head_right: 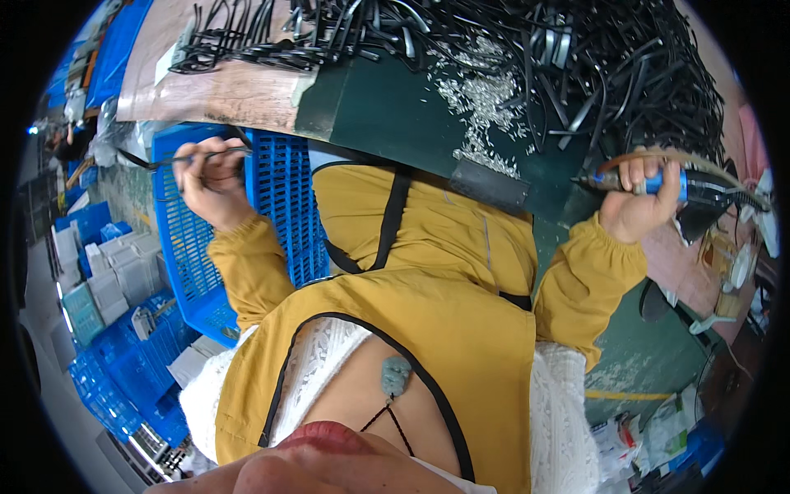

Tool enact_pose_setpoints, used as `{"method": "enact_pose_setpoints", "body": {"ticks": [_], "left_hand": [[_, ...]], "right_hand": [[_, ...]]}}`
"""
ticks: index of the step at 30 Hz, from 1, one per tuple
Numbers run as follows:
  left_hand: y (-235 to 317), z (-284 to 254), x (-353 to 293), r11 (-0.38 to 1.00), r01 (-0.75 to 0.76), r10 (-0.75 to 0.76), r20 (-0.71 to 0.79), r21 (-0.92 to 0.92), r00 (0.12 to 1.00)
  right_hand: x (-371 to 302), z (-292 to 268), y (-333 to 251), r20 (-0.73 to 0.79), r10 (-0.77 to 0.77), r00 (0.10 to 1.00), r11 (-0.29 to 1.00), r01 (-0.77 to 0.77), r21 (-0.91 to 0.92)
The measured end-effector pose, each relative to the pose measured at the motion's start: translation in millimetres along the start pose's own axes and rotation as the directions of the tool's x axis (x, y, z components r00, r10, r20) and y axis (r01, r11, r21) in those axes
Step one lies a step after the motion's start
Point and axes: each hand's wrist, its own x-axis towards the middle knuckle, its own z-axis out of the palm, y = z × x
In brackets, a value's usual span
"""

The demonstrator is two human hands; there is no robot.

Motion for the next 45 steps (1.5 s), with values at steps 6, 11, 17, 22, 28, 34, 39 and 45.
{"method": "enact_pose_setpoints", "body": {"ticks": [6,11,17,22,28,34,39,45], "left_hand": [[-38.4,-46.0,71.9,0.740,-0.041,0.099,-0.048,0.672,0.994],[-81.5,21.4,117.9,0.701,-0.108,0.202,-0.051,0.705,0.978],[-80.3,19.0,116.7,0.815,-0.327,0.229,0.252,0.478,0.940],[-54.3,7.5,89.2,0.937,-0.288,0.265,0.136,0.198,0.955],[-6.0,-12.3,64.8,0.878,-0.295,0.201,0.271,0.376,0.941],[-65.1,34.5,88.3,0.353,-0.610,0.495,0.412,0.709,0.765],[-71.6,31.9,103.9,0.188,-0.875,0.357,0.799,0.447,0.485],[-19.2,11.3,132.9,0.189,-0.935,0.667,0.659,0.301,0.347]], "right_hand": [[8.8,-22.9,6.3,0.139,-0.019,0.990,0.997,0.008,0.079],[11.1,-19.2,10.4,0.074,-0.070,0.995,0.997,0.067,0.043],[14.3,-19.7,10.6,0.145,0.003,0.989,0.997,-0.015,0.079],[14.3,-20.0,11.0,0.163,0.024,0.986,0.997,-0.036,0.074],[12.3,-15.9,9.7,0.141,0.014,0.990,0.998,-0.023,0.064],[12.2,-18.3,9.4,0.117,0.024,0.993,0.998,-0.030,0.051],[11.8,-22.4,9.4,0.153,-0.037,0.988,0.995,0.023,0.092],[13.9,-17.3,11.2,0.120,0.019,0.993,0.989,-0.036,0.140]]}}
